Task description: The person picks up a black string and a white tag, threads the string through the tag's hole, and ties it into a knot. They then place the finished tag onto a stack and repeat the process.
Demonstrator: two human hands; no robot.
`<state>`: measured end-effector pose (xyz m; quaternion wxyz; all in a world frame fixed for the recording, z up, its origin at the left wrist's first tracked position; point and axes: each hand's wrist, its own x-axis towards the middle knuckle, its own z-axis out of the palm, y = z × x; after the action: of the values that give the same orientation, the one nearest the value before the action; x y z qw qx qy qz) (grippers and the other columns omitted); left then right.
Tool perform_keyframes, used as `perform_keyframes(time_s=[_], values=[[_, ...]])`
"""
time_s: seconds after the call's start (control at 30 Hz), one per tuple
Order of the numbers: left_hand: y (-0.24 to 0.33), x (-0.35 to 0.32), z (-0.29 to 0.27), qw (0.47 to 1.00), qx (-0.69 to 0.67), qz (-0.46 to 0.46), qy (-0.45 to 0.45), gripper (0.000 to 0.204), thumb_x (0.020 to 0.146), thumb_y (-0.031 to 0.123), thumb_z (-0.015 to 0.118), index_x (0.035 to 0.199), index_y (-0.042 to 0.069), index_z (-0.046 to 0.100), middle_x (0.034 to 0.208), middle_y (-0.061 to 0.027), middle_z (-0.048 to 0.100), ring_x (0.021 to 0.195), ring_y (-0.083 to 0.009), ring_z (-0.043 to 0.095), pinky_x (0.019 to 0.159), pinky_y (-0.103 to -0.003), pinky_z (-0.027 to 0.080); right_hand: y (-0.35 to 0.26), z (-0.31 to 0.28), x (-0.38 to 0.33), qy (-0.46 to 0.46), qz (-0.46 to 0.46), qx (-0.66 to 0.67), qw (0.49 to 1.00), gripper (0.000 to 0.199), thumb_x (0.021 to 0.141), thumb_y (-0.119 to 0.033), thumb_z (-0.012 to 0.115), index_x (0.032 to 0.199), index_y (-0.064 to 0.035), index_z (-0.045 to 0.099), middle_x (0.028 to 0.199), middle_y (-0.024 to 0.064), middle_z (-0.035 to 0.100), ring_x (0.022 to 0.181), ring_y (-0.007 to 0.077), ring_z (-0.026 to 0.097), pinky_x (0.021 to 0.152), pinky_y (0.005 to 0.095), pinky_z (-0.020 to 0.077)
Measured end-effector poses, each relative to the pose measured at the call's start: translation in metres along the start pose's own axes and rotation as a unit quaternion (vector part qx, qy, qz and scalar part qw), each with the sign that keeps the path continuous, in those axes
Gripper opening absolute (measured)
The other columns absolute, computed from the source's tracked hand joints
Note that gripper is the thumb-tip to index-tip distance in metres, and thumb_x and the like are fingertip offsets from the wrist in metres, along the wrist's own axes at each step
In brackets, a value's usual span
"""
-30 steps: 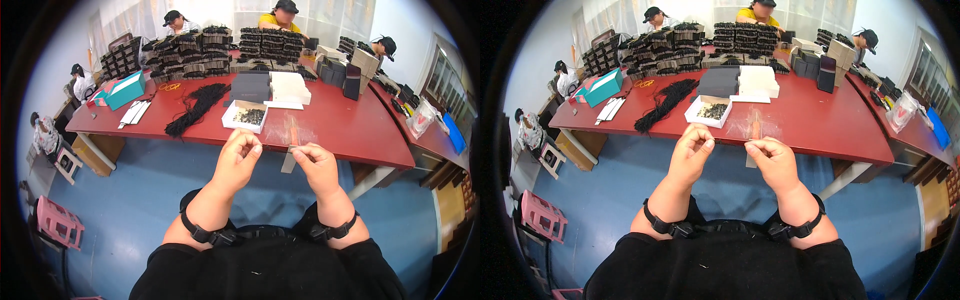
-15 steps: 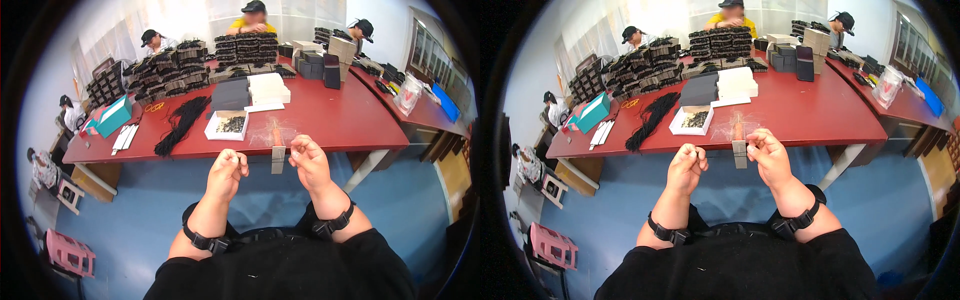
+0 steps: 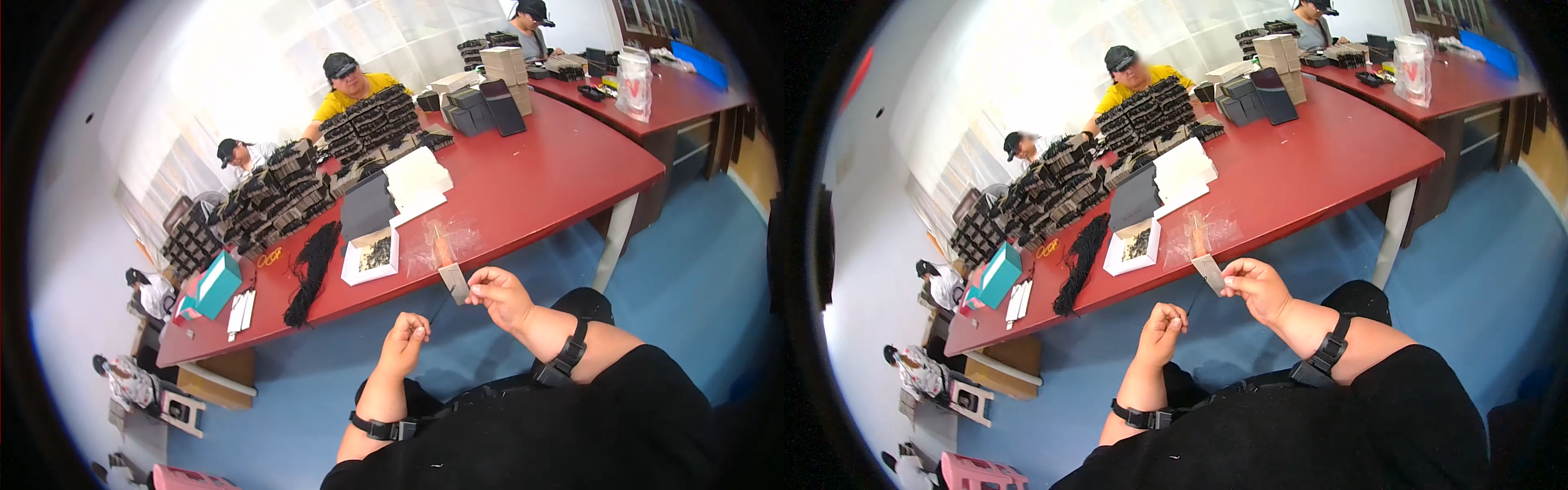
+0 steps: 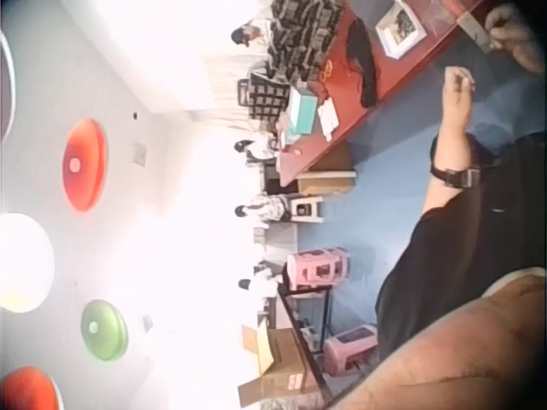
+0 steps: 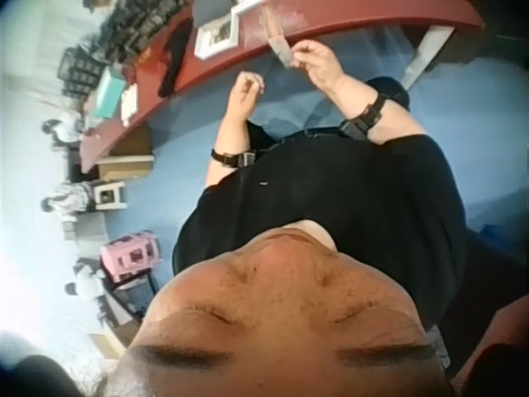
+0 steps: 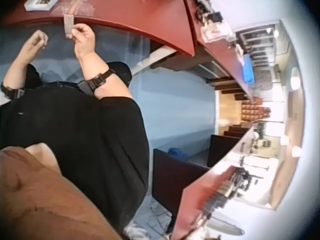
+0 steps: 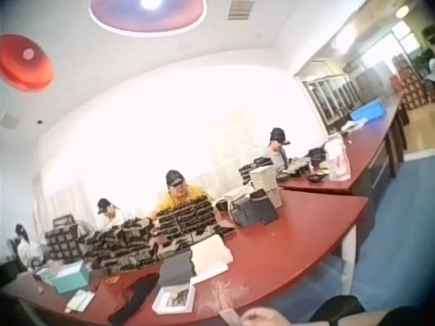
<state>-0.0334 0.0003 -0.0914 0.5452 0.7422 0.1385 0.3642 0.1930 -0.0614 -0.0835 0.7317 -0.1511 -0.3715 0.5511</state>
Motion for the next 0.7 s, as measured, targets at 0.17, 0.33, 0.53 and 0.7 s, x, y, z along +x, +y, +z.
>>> perform_keyframes(time_s=[0.17,0.33,0.53,0.7], values=[[-0.005,-0.003,-0.008,1.0,0.002,-0.009,0.02,0.006,0.093,0.004,0.044,0.091,0.006,0.04,0.087,-0.0069,0.052,0.075,-0.0115,0.048,0.072,-0.025,0.041,0.018,-0.013,0.009,0.153,0.002,-0.207,0.966,0.029,0.081,-0.006,0.064,0.107,0.0012,0.056,0.091,0.0065,0.06,0.081,0.0144,0.058,0.081,0.0303,0.0467],[0.001,-0.009,-0.005,0.999,0.009,-0.031,0.005,0.006,0.093,0.003,0.045,0.09,0.006,0.04,0.087,-0.0061,0.052,0.075,-0.011,0.048,0.071,-0.024,0.041,0.006,-0.002,0.019,-0.029,0.106,-0.28,0.954,0.023,0.085,-0.014,0.062,0.101,0.0023,0.062,0.091,0.007,0.065,0.084,0.0148,0.061,0.079,0.0282,0.0468],[0.015,-0.018,-0.011,0.998,-0.028,-0.046,-0.032,0.005,0.091,0.005,0.049,0.09,0.006,0.045,0.089,-0.0068,0.054,0.078,-0.0116,0.048,0.073,-0.025,0.041,-0.016,0.01,0.002,-0.1,-0.06,-0.604,0.789,0.017,0.085,-0.019,0.06,0.09,-0.0035,0.066,0.078,0.01,0.064,0.073,0.0243,0.063,0.065,0.0302,0.0494],[0.029,-0.02,0.001,0.993,-0.041,-0.051,-0.094,0.007,0.09,0.007,0.052,0.087,0.006,0.045,0.086,-0.0079,0.053,0.077,-0.0143,0.048,0.074,-0.027,0.039,0.003,-0.004,0.001,-0.293,-0.167,-0.61,0.717,0.027,0.083,-0.025,0.065,0.098,-0.003,0.065,0.093,0.012,0.066,0.083,0.0277,0.064,0.077,0.0326,0.0506]])
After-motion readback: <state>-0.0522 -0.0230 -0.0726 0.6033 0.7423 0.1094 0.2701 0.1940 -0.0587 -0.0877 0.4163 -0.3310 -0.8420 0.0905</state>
